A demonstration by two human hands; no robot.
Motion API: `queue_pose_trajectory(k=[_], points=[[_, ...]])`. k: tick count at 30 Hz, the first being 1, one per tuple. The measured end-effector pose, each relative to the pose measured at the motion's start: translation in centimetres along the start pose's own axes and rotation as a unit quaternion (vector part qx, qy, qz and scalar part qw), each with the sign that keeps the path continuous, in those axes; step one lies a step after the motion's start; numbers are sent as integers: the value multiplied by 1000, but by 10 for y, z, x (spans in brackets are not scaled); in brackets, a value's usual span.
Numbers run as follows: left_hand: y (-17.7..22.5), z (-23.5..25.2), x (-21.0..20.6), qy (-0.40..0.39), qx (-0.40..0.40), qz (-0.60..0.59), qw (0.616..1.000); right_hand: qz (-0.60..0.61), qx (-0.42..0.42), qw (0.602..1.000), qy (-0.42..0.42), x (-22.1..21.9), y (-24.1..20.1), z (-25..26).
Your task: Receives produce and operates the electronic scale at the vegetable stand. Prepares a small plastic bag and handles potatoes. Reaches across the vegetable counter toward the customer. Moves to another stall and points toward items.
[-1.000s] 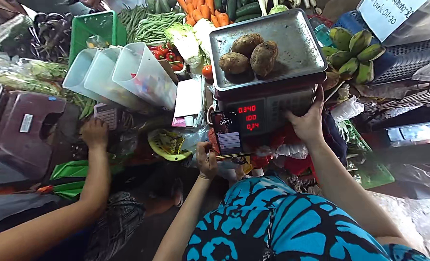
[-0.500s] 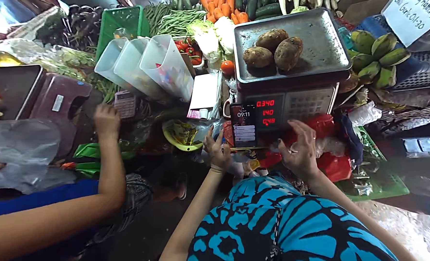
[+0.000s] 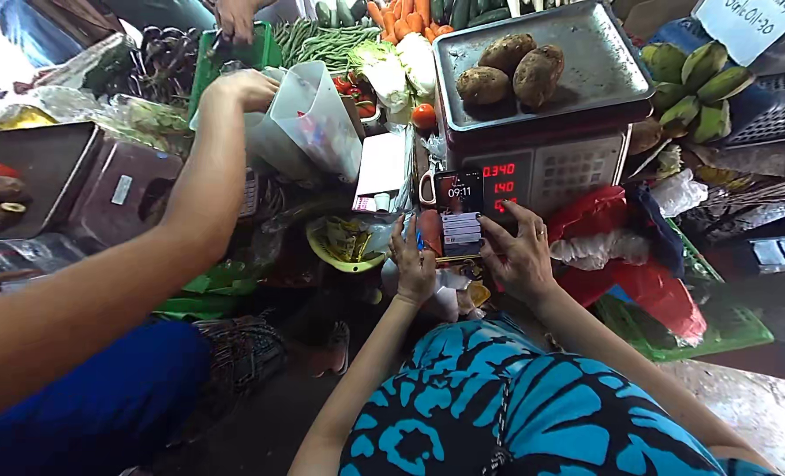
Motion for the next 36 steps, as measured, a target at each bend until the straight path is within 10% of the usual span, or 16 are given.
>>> queue_pose_trajectory(k=[24,29,36], points=[[6,3,1,0,-46,-28,999,-75,-39,994,-73,-15,-18,2],[6,2,1,7,-55,-39,998,52,-95,994,1,-1,-10,-7],[29,-6,11,71,-138,-17,988,253,-212,939,-98,-28,19,-12]])
Point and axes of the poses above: each hand's wrist, its own z-axis towards the middle knuckle, its own x-axis out of the back of the hand, y = z × x, the point moved 10 cm from there along z, towards the middle knuckle, and after that the axes turned 7 degrees about -y, right-handed, at the moved point
